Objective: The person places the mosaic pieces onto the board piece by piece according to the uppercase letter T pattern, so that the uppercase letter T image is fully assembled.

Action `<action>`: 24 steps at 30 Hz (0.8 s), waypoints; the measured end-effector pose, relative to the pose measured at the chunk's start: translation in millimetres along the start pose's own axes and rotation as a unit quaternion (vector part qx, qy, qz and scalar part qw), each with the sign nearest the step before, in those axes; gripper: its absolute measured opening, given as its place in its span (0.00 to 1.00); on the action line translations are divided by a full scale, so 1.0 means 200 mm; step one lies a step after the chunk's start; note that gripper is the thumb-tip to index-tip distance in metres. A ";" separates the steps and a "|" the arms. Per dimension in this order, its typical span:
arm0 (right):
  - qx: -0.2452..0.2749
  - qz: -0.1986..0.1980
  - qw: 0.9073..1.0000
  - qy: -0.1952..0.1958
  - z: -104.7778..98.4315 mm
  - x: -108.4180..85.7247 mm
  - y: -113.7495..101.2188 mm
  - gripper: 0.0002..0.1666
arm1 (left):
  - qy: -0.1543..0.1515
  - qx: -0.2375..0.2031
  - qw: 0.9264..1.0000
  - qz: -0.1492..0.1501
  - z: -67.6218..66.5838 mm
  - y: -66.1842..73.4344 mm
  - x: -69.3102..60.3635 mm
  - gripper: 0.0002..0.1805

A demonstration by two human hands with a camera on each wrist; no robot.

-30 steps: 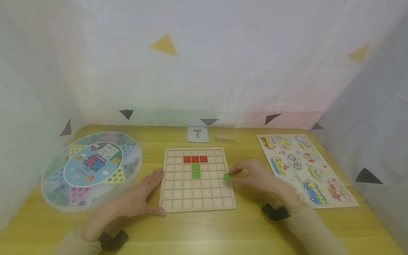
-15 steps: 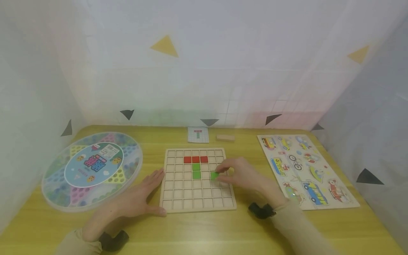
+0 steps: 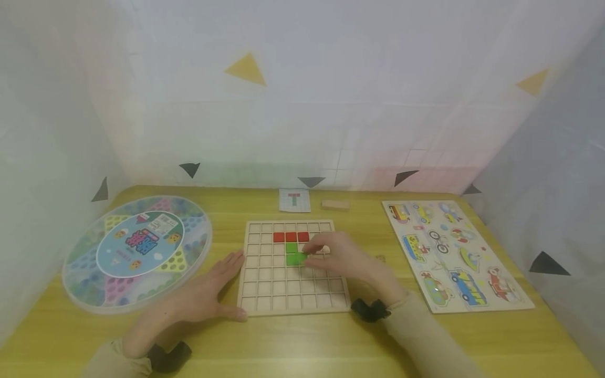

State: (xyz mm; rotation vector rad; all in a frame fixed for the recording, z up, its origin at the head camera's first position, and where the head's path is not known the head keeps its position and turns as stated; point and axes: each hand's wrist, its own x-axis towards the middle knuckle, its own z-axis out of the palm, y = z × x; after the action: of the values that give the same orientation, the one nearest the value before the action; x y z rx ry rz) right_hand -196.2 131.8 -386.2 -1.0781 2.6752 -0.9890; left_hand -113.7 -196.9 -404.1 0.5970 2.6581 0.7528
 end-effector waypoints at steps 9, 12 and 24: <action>0.022 0.020 1.000 -0.004 0.01 0.07 -0.05 0.13 | -0.001 -0.002 1.000 -0.006 0.00 0.00 0.00 0.67; 0.022 0.018 1.000 -0.005 0.03 0.08 -0.04 0.12 | -0.002 -0.004 1.000 -0.006 0.00 0.00 0.00 0.67; 0.024 -0.031 0.999 0.006 0.06 0.09 -0.02 0.11 | -0.002 0.000 1.000 -0.007 0.00 0.00 0.00 0.67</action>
State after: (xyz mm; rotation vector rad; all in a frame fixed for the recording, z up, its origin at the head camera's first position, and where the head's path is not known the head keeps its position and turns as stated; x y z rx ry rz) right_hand -203.7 112.5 -390.1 -1.1560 2.6289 -1.0670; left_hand -113.6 -197.3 -405.4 0.5779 2.6565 0.7473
